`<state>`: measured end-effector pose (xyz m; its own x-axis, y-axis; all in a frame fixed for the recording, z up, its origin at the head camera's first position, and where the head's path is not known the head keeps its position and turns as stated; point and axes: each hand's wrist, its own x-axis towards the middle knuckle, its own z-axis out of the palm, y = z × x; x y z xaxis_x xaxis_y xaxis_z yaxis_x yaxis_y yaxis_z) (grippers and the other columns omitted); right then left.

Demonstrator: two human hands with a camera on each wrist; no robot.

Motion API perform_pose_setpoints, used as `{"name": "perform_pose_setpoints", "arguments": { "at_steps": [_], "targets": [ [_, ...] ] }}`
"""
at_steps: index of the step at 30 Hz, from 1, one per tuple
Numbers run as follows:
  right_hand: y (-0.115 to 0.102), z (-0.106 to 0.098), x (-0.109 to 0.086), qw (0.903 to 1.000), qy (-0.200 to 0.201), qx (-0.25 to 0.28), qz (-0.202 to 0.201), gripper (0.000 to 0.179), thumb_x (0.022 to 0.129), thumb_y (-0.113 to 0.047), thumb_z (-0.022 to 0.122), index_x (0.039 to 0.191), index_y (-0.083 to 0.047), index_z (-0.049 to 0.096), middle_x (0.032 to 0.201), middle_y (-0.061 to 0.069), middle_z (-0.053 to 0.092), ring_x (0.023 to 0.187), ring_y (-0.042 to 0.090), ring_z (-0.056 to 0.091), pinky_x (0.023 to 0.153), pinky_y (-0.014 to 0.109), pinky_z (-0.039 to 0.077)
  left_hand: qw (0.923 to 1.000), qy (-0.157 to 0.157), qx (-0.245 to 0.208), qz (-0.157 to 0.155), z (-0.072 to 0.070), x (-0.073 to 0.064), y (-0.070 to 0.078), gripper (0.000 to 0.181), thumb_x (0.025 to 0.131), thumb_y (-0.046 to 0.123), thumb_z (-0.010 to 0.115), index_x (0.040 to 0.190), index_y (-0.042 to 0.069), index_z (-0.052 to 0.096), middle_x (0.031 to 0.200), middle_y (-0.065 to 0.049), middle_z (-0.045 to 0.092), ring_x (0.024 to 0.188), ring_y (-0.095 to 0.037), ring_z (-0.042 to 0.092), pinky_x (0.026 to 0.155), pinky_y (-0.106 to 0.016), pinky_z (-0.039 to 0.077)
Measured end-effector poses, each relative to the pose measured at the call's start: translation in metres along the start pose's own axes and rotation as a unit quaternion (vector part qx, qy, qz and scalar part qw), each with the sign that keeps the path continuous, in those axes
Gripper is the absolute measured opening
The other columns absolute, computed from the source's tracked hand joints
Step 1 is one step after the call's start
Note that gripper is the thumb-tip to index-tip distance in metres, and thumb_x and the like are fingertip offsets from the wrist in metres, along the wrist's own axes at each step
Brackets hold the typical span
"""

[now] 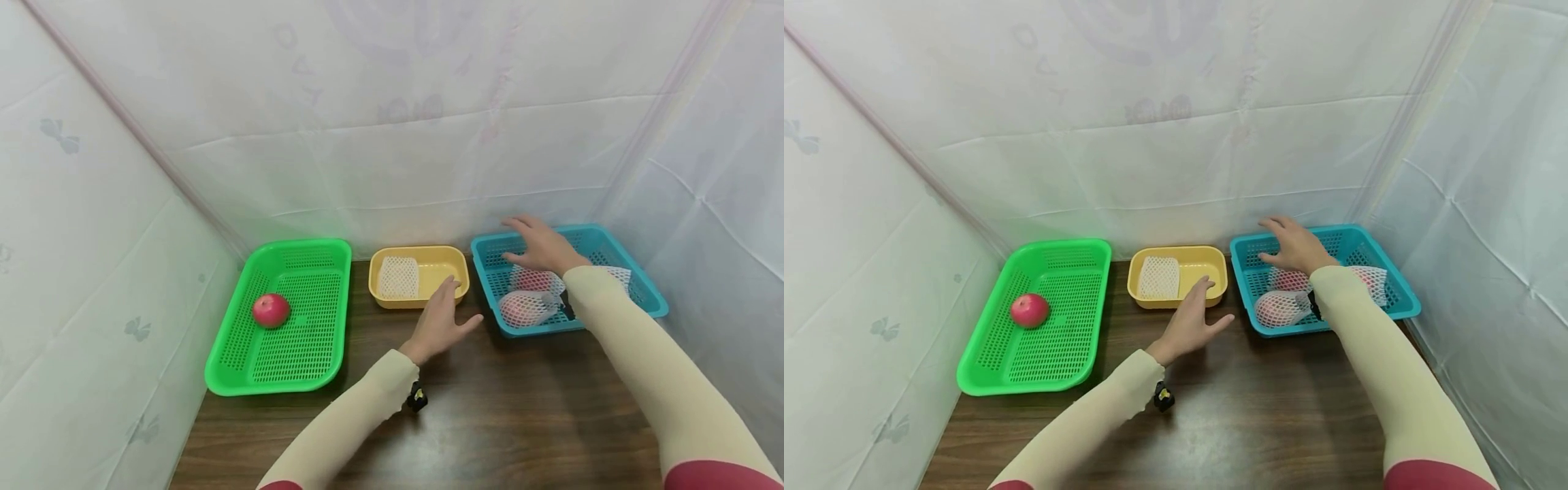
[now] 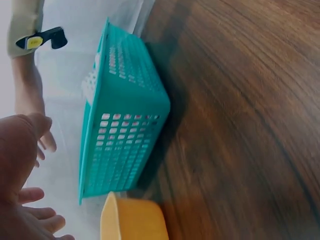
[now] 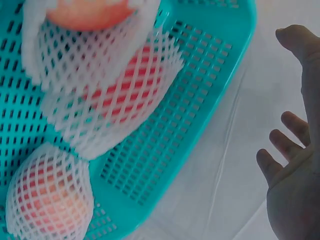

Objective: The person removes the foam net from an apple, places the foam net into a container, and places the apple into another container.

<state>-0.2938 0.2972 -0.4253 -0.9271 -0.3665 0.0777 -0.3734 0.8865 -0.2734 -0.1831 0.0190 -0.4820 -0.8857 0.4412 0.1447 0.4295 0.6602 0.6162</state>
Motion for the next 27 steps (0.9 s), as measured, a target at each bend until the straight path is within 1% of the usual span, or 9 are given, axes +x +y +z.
{"name": "perform_pose_setpoints", "arguments": {
  "at_steps": [5, 9, 12, 15, 19, 22, 27],
  "targets": [
    [0.016, -0.006, -0.008, 0.9995, -0.018, 0.009, 0.024, 0.077, 0.092, -0.028, 0.077, 0.156, -0.009, 0.039, 0.160, 0.024, 0.033, 0.144, 0.048, 0.033, 0.106, 0.071, 0.036, 0.9999, -0.002, -0.016, -0.001, 0.015, 0.006, 0.011, 0.080, 0.098, 0.047, 0.067, 0.157, 0.003, 0.034, 0.166, -0.014, 0.030, 0.152, -0.026, 0.029, 0.121, -0.041, 0.030],
    [0.028, -0.009, -0.015, 0.9983, -0.037, 0.011, 0.044, 0.078, 0.093, -0.028, 0.075, 0.158, -0.009, 0.036, 0.161, 0.026, 0.029, 0.144, 0.051, 0.031, 0.102, 0.073, 0.037, 0.9996, -0.015, -0.020, -0.014, 0.024, 0.009, 0.019, 0.078, 0.097, 0.046, 0.068, 0.156, 0.007, 0.036, 0.166, -0.011, 0.030, 0.153, -0.023, 0.029, 0.120, -0.040, 0.031],
    [0.036, -0.010, -0.021, 0.9967, -0.052, 0.003, 0.063, 0.079, 0.094, -0.029, 0.074, 0.159, -0.009, 0.034, 0.161, 0.029, 0.027, 0.143, 0.053, 0.030, 0.101, 0.075, 0.037, 0.9994, -0.021, -0.021, -0.016, 0.029, 0.010, 0.023, 0.076, 0.097, 0.046, 0.068, 0.155, 0.008, 0.038, 0.167, -0.009, 0.029, 0.153, -0.022, 0.030, 0.120, -0.039, 0.032],
    [0.042, -0.011, -0.026, 0.9944, -0.071, -0.009, 0.078, 0.079, 0.095, -0.030, 0.073, 0.159, -0.006, 0.033, 0.160, 0.032, 0.026, 0.142, 0.056, 0.029, 0.101, 0.076, 0.035, 0.9995, -0.019, -0.021, -0.013, 0.033, 0.009, 0.025, 0.074, 0.097, 0.046, 0.068, 0.154, 0.007, 0.040, 0.167, -0.009, 0.028, 0.152, -0.022, 0.031, 0.118, -0.039, 0.034],
    [0.049, -0.012, -0.032, 0.9911, -0.097, -0.025, 0.088, 0.077, 0.096, -0.032, 0.072, 0.157, -0.002, 0.035, 0.158, 0.034, 0.029, 0.140, 0.057, 0.030, 0.103, 0.075, 0.035, 0.9997, -0.018, -0.018, -0.005, 0.037, 0.005, 0.028, 0.075, 0.098, 0.046, 0.068, 0.155, 0.006, 0.040, 0.167, -0.011, 0.027, 0.150, -0.023, 0.035, 0.117, -0.038, 0.037],
    [0.054, -0.013, -0.036, 0.9887, -0.111, -0.024, 0.098, 0.076, 0.096, -0.032, 0.072, 0.156, -0.001, 0.036, 0.156, 0.035, 0.032, 0.140, 0.057, 0.031, 0.104, 0.074, 0.034, 0.9997, -0.020, -0.014, 0.005, 0.041, 0.003, 0.029, 0.076, 0.099, 0.046, 0.066, 0.156, 0.005, 0.038, 0.168, -0.012, 0.026, 0.149, -0.024, 0.036, 0.117, -0.036, 0.037],
    [0.065, -0.016, -0.043, 0.9850, -0.130, -0.020, 0.112, 0.076, 0.096, -0.034, 0.071, 0.154, 0.001, 0.038, 0.153, 0.037, 0.036, 0.140, 0.058, 0.030, 0.106, 0.074, 0.032, 0.9996, -0.024, -0.015, 0.004, 0.050, 0.001, 0.033, 0.077, 0.100, 0.047, 0.064, 0.158, 0.006, 0.036, 0.168, -0.011, 0.026, 0.150, -0.023, 0.034, 0.118, -0.037, 0.035]
  ]
}}
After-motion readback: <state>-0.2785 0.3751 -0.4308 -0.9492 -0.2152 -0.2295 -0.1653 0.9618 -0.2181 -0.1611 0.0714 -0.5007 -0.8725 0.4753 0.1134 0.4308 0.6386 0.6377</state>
